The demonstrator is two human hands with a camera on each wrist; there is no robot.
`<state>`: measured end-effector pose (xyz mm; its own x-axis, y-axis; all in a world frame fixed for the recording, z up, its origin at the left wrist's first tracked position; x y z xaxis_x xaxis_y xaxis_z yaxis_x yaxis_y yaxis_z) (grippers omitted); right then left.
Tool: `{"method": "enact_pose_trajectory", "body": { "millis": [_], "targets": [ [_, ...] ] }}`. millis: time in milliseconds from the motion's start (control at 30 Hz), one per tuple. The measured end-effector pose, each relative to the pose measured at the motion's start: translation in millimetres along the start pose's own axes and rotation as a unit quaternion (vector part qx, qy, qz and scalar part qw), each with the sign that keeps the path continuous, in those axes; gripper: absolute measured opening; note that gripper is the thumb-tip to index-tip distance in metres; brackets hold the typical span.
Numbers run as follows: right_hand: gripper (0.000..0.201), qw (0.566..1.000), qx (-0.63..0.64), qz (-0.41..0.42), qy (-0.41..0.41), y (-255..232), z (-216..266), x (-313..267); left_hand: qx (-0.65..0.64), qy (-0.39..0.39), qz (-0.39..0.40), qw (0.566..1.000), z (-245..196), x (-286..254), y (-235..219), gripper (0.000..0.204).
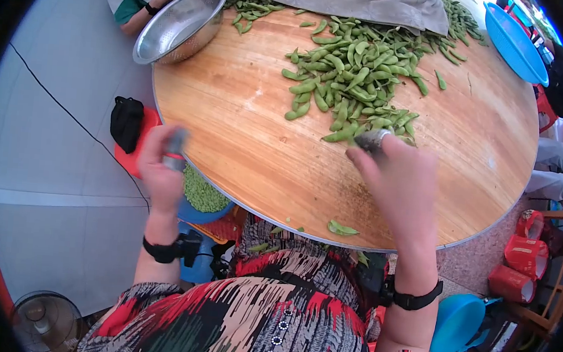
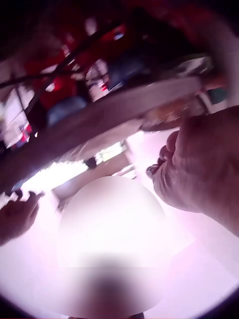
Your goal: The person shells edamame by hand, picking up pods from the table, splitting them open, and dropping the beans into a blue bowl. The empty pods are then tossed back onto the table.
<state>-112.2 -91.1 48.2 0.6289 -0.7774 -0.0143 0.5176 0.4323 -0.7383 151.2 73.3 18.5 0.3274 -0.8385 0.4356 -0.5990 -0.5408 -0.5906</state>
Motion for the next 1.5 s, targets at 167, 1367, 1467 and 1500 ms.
{"method": "enact_pose_trajectory", "body": {
  "millis": [167, 1367, 1467, 1500],
  "targets": [
    [0.024, 0.986, 0.081, 0.141, -0.033, 11.6, -16.6, -24.0, -0.031, 0.228, 0.273, 0.934, -102.7, 19.9, 107.0, 0.042],
    [0.019, 0.707, 0.674, 0.210, 0.045, 41.5, -27.4, -52.6, -0.737, -0.133, 0.354, 0.561, -85.2, 18.2, 166.8, 0.016],
    [0.018, 0.652, 0.718, 0.241, 0.033, 40.9, -26.9, -52.6, -0.782, -0.148, 0.345, 0.497, -83.0, 17.7, 169.3, 0.016],
    [0.018, 0.605, 0.754, 0.254, 0.038, 41.6, -25.6, -53.1, -0.771, -0.172, 0.347, 0.505, -86.7, 19.3, 166.7, 0.014]
  ]
}}
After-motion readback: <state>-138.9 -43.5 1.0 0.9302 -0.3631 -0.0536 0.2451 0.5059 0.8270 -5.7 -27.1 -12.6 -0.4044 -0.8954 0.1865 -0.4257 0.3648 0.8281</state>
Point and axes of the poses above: each hand's wrist, its own x-axis towards the middle knuckle, its own y-axis out of the palm, z = x × y, the point moved 3 cm from there along x, towards the middle knuckle, and after that the axes turned 15 degrees about z, right-handed, at the moved point
